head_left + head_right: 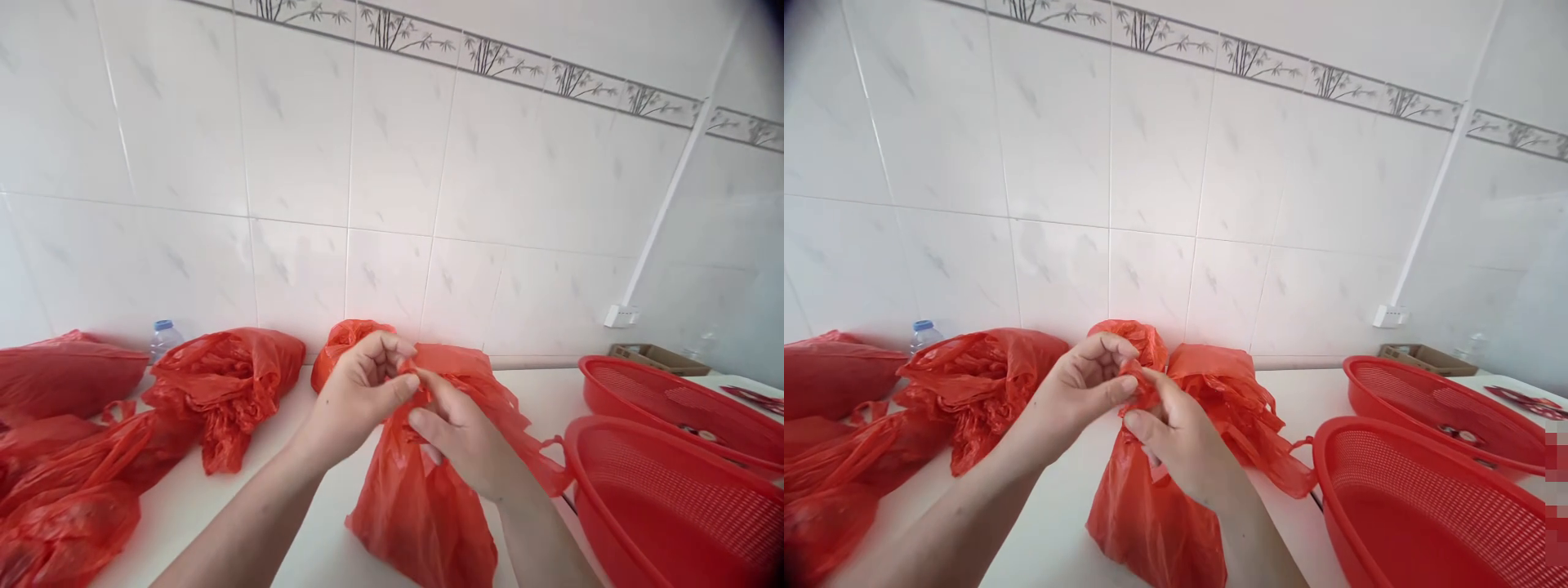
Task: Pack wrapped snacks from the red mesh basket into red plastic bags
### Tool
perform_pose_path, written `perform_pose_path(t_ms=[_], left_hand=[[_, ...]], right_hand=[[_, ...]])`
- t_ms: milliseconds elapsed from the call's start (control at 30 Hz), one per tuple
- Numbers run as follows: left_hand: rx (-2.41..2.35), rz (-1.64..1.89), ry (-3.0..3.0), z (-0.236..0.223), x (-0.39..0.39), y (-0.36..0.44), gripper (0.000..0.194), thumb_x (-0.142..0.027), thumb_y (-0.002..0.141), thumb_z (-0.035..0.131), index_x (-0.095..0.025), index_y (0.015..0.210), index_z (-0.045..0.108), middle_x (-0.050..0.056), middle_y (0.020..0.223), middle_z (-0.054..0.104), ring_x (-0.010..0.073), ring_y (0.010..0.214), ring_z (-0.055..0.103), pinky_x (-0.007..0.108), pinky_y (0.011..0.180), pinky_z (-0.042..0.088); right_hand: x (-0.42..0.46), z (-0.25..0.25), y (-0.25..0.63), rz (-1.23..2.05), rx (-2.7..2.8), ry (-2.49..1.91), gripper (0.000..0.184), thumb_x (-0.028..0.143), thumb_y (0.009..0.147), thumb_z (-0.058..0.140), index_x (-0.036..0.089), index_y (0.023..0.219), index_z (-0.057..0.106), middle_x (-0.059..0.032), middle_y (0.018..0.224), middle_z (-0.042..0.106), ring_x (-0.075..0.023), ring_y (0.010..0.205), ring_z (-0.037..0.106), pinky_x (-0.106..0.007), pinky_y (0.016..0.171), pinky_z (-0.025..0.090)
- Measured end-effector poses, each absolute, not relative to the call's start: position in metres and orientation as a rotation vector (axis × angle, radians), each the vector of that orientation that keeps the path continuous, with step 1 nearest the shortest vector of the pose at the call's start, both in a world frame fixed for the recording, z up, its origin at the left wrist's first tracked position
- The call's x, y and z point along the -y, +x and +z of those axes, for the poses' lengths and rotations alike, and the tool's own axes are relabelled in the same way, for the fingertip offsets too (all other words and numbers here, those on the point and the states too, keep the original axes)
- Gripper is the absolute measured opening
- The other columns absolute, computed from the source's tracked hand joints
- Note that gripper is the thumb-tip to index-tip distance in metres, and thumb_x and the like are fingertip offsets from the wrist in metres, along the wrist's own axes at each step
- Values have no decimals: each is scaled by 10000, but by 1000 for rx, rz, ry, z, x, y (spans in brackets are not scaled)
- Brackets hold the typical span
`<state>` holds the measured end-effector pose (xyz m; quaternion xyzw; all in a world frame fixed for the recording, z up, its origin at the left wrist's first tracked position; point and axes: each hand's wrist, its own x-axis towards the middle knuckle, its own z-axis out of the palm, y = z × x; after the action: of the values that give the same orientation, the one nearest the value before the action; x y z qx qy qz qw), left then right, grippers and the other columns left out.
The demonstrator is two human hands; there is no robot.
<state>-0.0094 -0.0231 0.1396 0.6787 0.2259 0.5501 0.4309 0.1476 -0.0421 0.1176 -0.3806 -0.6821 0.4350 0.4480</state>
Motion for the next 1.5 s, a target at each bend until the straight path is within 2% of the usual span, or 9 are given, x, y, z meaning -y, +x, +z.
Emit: perform_pose_path(t_ms=[167,367,500,567,767,967,1167,1333,1500], left_hand=[[-849,1505,2167,109,13,-6,247,-146,794,624,-245,1014,568,14,986,585,160,921,558,303,777,485],[-920,1400,2496,83,-12,-2,347,-146,790,650,-251,1115,593,30,934,573,179,880,532,327,770,458],[-885,1520,2478,92,-19,8,51,-182,820,617,-210,798,654,12,782,539,169,778,512,310,712,433],[-843,1605,2394,99,-17,12,131,-167,832,590,-204,710,614,7,766,528,163,778,512,305,719,430],[-853,1545,1946,88,-14,10,69,-210,839,587,-213,772,572,40,1128,538,204,1072,499,324,847,422],[-813,1198,1553,56,-26,3,190,-324,873,541,-195,754,470,-31,716,529,122,699,490,241,658,386],[-882,1199,1548,52,-26,2,202,-318,846,583,-186,748,465,-51,687,445,91,642,380,204,595,326],[-874,1217,1622,53,-20,6,164,-308,842,576,-189,774,487,-39,704,468,98,634,410,219,585,365],[-1037,1244,1922,58,-9,8,70,-207,845,532,-203,777,515,-29,742,535,120,690,486,243,637,409]], right_hand=[[15,106,146,970,1578,-1061,428,549,842,491,207,602,398,60,551,304,-96,510,279,-245,486,252],[-5,87,152,1013,1287,-1052,380,563,822,520,217,667,498,37,606,404,-114,525,398,-266,531,391],[-7,91,152,897,1349,-962,390,548,866,466,211,687,545,28,583,441,-120,517,411,-263,511,374],[-6,98,152,831,1396,-870,379,520,899,428,210,749,587,28,579,445,-121,538,424,-252,515,372],[-8,98,171,934,1699,-777,310,439,896,502,223,1042,670,29,608,521,-85,525,410,-216,500,338],[-22,77,193,1079,1922,-750,398,445,937,374,239,1031,702,-10,752,548,-131,732,497,-261,663,402],[-16,78,190,1069,1900,-1004,170,236,821,560,251,958,660,18,844,592,-111,727,517,-240,663,422],[-8,77,186,887,1828,-1215,339,171,772,544,318,1078,547,45,856,569,-116,749,530,-247,659,443],[-7,76,182,659,1808,-1259,266,163,772,509,288,961,647,19,930,598,-134,857,569,-273,750,455]])
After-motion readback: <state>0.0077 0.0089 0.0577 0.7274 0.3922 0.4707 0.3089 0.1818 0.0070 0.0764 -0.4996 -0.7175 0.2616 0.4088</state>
